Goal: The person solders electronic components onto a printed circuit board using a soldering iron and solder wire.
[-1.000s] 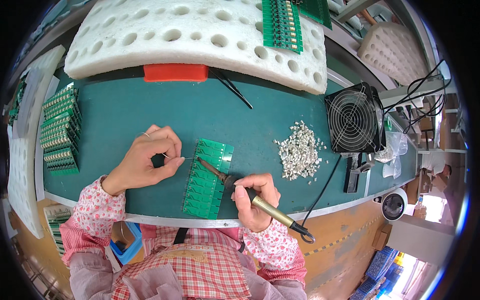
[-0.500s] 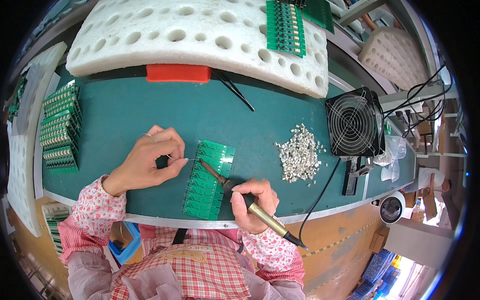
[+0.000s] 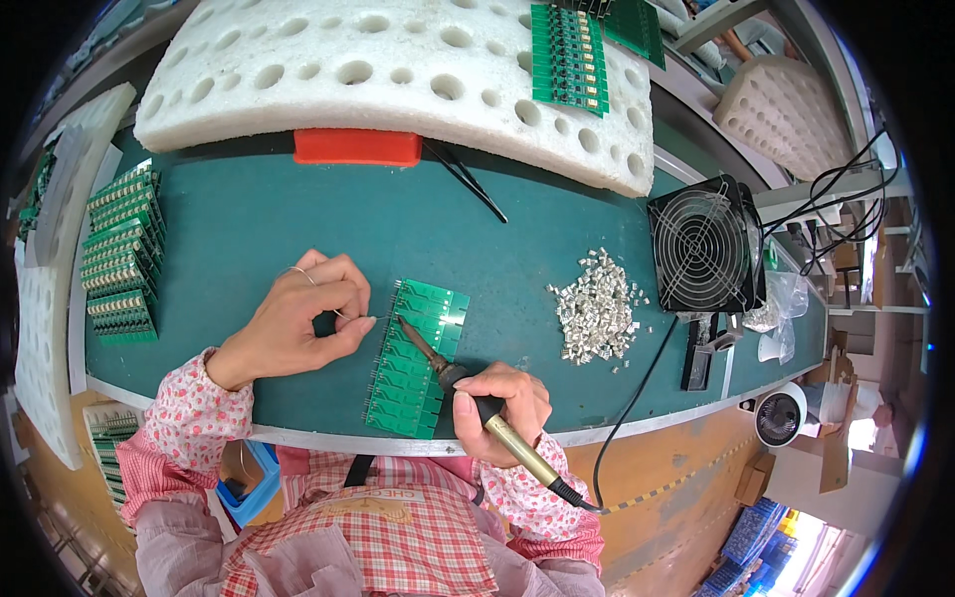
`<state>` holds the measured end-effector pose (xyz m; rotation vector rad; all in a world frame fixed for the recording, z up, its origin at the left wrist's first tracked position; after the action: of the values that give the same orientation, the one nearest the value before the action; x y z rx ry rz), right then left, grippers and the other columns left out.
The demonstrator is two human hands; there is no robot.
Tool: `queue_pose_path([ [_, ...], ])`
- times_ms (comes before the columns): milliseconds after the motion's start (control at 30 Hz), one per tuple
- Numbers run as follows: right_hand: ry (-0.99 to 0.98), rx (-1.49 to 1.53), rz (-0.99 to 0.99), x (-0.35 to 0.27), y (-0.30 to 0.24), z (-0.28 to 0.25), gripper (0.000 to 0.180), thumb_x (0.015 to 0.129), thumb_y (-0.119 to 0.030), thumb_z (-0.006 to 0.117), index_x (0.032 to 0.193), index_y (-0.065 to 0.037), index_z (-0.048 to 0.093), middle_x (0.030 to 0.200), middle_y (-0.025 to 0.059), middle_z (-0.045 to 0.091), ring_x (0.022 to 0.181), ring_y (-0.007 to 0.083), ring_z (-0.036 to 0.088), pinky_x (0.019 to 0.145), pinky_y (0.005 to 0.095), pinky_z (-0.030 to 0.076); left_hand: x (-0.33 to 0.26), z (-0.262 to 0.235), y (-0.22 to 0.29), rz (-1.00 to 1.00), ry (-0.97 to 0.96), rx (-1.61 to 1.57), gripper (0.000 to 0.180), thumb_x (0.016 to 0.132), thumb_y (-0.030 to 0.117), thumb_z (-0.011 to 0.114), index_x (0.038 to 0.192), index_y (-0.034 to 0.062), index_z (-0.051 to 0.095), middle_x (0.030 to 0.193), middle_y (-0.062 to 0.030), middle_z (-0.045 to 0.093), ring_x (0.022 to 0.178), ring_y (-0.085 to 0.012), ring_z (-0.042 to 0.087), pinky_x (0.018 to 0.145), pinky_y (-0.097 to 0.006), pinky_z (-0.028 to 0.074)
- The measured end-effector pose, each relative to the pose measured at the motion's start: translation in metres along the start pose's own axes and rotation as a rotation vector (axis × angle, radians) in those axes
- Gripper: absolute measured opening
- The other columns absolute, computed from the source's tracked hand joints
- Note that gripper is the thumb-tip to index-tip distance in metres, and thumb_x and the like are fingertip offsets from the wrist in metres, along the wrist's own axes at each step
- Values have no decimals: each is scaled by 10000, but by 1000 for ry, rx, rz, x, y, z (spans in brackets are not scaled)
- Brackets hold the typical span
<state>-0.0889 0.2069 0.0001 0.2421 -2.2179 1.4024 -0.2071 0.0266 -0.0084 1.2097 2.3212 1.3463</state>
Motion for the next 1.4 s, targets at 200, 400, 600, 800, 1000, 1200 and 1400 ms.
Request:
queue_pose_path([
  [200, 121, 65, 161, -5, 5, -7, 130, 768, -39, 646, 853, -9, 553, 607, 66, 588, 491, 144, 553, 465, 252, 415, 0, -1, -2, -20, 21, -20, 227, 745, 73, 669, 622, 79, 478, 739, -11, 546, 625, -142, 480, 698, -302, 317],
  [400, 18, -30, 183, -2, 6, -4, 103, 791, -56, 634, 864, -34, 564, 607, 42, 586, 499, 117, 545, 470, 242, 395, 1, 1, -1, -7, 14, 9, 233, 758, 89, 669, 623, 80, 480, 753, -5, 549, 623, -136, 479, 700, -297, 318],
  [600, 26, -1, 243, 0, 5, -4, 107, 800, -61, 626, 874, -20, 561, 608, 47, 590, 510, 123, 563, 491, 239, 422, 0, 2, -1, -31, -10, 27, 242, 765, 99, 665, 615, 81, 476, 749, 2, 543, 615, -129, 473, 704, -294, 318],
  [800, 16, 0, 258, 0, 6, -4, 103, 796, -61, 629, 865, -19, 566, 638, 58, 596, 520, 129, 568, 500, 243, 430, 0, 2, -1, -22, -5, 20, 236, 766, 95, 660, 618, 80, 476, 746, -2, 540, 613, -135, 473, 698, -295, 319],
  [1000, 11, -32, 258, -4, 6, -4, 106, 779, -53, 640, 861, -27, 577, 698, 69, 607, 538, 132, 563, 508, 252, 430, -1, 1, -1, -24, 8, 50, 197, 783, 86, 642, 659, 72, 491, 743, -9, 539, 603, -152, 465, 696, -301, 322],
  [1200, 11, -54, 239, -4, 5, -4, 104, 777, -44, 635, 859, -23, 575, 707, 74, 607, 537, 134, 561, 510, 255, 436, -5, 0, 2, 17, 0, 30, 191, 792, 67, 626, 666, 60, 482, 745, -19, 542, 626, -161, 480, 704, -307, 327],
  [1400, 161, 19, 266, -10, -3, -13, 123, 831, -73, 588, 892, 8, 519, 704, 89, 595, 534, 110, 570, 504, 238, 471, -10, -3, 4, 47, 60, 11, 199, 800, 105, 612, 656, 61, 482, 668, -26, 475, 589, -188, 462, 715, -314, 346],
])
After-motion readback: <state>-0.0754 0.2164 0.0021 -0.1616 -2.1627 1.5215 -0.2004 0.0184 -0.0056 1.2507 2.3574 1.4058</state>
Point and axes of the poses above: each hand's wrist, its own x-axis towards the middle knuckle, its own z-axis out of the palm, y = z × x, the point moved 6 cm from there along x, towards the middle knuckle
